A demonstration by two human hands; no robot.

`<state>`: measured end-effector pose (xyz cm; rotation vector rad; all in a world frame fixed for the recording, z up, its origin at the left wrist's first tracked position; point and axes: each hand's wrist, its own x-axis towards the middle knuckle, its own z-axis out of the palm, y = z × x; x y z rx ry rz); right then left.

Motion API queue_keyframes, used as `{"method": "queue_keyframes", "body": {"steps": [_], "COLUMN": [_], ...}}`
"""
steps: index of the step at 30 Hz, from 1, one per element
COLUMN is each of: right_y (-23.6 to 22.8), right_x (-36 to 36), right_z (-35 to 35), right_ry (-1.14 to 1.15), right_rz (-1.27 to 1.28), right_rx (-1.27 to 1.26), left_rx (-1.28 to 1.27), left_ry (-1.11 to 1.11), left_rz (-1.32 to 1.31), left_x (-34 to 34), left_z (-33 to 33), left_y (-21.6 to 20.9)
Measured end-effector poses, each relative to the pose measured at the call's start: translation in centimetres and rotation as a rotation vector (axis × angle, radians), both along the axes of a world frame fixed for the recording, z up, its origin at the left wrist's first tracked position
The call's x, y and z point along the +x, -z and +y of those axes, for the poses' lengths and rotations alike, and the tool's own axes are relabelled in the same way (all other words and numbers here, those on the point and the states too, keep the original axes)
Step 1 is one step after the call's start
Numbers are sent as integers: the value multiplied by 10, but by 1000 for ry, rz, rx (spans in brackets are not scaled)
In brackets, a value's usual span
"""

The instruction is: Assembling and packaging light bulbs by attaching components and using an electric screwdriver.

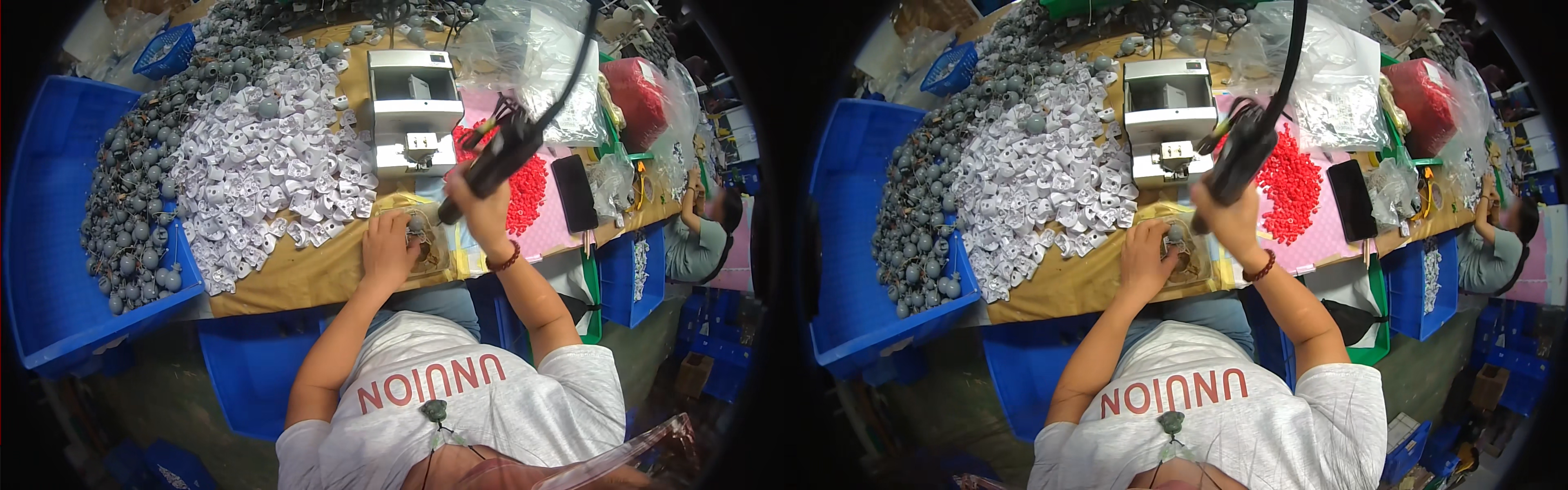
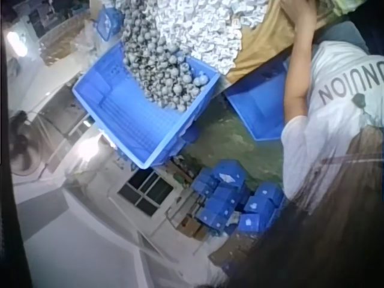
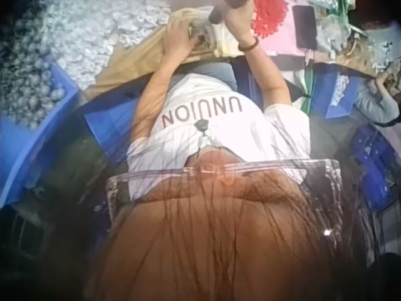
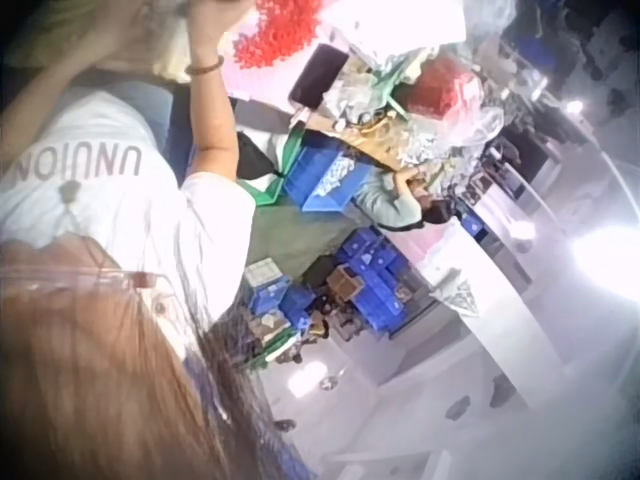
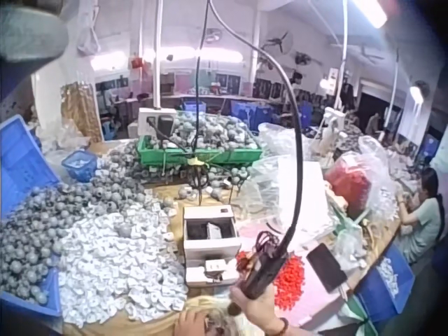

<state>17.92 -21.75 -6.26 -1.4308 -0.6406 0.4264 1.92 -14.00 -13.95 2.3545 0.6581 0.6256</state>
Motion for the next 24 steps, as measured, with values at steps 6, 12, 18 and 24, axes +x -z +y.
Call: {"method": "queue_keyframes", "body": {"steps": [6,12,18,24], "right_y": [31,41,87,80], "right_x": [42,-2,-20,-33], "right_z": [-7,-33,-22,0], "right_ry": [191,-10,-228,-61], "right_rz": [66,-781,-316,-179], "right_rx": [77,-154,-269,-289], "left_rx": [-8,5,10,14], "left_ry": [58,40,58,52], "left_rz": [-96,-127,-129,-131], "left_x": [-4,-9,-9,-9], "left_z": [-5,-8,-8,-7], "left_y": [4,9,6,10]}}
